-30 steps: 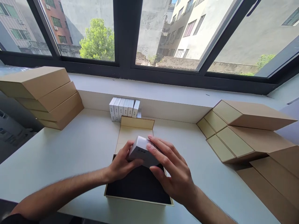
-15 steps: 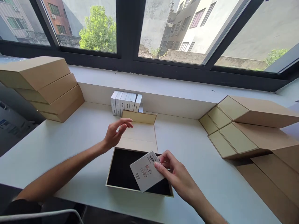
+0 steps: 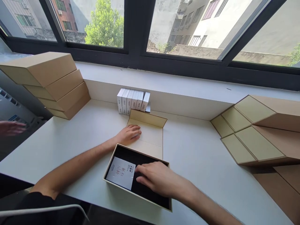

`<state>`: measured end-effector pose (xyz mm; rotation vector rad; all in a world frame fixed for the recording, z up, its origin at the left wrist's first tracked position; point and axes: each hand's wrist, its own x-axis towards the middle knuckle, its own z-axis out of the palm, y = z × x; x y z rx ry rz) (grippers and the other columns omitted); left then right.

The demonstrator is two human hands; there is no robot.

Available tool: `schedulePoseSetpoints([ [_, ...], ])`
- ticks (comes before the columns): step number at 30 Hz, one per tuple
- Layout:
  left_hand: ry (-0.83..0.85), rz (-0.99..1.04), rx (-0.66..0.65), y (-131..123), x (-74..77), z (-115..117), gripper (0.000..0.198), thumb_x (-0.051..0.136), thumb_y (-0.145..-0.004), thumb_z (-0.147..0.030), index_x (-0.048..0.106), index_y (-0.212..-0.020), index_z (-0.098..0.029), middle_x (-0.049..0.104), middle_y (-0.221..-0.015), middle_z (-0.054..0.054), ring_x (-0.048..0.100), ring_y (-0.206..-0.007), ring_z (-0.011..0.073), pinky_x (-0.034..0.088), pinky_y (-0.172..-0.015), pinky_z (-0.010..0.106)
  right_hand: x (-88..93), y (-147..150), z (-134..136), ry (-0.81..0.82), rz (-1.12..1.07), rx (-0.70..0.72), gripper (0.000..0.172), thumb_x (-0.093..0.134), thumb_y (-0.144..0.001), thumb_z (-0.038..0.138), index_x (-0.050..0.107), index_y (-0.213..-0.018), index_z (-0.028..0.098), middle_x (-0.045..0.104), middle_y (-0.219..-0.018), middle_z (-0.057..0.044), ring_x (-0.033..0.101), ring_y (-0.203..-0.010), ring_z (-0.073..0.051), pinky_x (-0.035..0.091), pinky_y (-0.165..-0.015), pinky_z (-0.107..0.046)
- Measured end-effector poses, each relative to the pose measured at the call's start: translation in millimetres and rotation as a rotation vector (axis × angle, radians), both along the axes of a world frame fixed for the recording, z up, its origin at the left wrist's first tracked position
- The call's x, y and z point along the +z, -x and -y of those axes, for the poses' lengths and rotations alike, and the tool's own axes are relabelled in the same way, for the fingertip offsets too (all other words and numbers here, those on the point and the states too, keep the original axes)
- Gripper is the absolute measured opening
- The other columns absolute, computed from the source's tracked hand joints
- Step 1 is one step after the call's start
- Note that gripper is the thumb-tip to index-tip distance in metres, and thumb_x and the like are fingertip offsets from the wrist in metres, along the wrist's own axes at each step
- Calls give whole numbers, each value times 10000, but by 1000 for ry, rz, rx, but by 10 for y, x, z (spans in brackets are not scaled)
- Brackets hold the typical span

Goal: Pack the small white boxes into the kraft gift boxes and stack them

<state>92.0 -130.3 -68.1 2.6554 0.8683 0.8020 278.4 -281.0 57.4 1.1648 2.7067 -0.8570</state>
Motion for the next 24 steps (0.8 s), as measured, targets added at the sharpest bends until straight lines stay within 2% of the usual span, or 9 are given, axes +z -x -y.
schedulePoseSetpoints([
  [2,3,10,-7,-5,1,2,281,520,-979,-325,677,-1172,-195,639,-1314,149,541,-1287,288,427,-1081,473,153,-123,-271,-7,-208,-143,311,465,-1000,402,646,-836,210,708,-742,-24,645,-644,-170,455,-620,-278],
  [4,2,26,-10,-10,10,3,279,510,-982,-322,676,-1167,-195,639,-1311,155,542,-1284,297,422,-1078,478,261,-281,-702,-83,-430,-442,415,431,-992,521,628,-808,206,663,-658,-12,579,-546,-138,454,-570,-267],
  [6,-17,24,-8,-16,31,9,272,513,-977,-310,679,-1160,-196,646,-1297,155,556,-1263,294,428,-1064,462,279,-430,-1223,-234,-518,-737,433,484,-946,580,628,-821,191,674,-708,-39,587,-592,-139,464,-575,-264],
  [9,-69,-8,-30,-23,74,29,245,520,-971,-298,707,-1097,-204,692,-1223,127,631,-1115,259,474,-976,402,151,-549,-1934,-240,-451,-836,371,661,-851,495,654,-988,150,721,-918,-125,640,-772,-188,492,-648,-285],
  [12,-125,-13,-92,-28,92,44,250,493,-987,-290,730,-1005,-213,743,-1106,82,665,-941,205,492,-879,347,-62,-518,-2361,-168,-378,-850,520,738,-791,448,621,-1164,104,720,-1028,-186,656,-817,-226,515,-669,-309],
  [15,-210,-15,-122,-34,76,39,271,467,-1006,-284,725,-968,-211,759,-1054,56,656,-887,180,479,-837,324,-251,-447,-2541,-99,-349,-852,644,731,-793,430,536,-1321,116,707,-1115,-187,677,-823,-238,536,-664,-308],
  [18,-275,-51,-127,-34,62,25,270,455,-1019,-290,711,-986,-209,751,-1081,45,642,-902,175,462,-826,323,-358,-478,-2622,-75,-349,-868,695,715,-789,380,476,-1392,132,684,-1183,-191,684,-821,-245,550,-657,-316],
  [21,-289,-83,-117,-31,62,22,270,447,-1026,-284,704,-994,-204,745,-1087,56,633,-919,176,449,-821,326,-394,-630,-2641,-106,-381,-882,670,750,-729,329,532,-1335,142,695,-1152,-167,672,-870,-256,559,-702,-328],
  [24,-290,-96,-117,-29,57,25,265,448,-1026,-278,701,-999,-203,742,-1081,65,627,-928,180,443,-826,330,-388,-830,-2544,-122,-441,-896,530,720,-745,377,616,-1215,154,722,-980,-109,663,-791,-227,565,-666,-330],
])
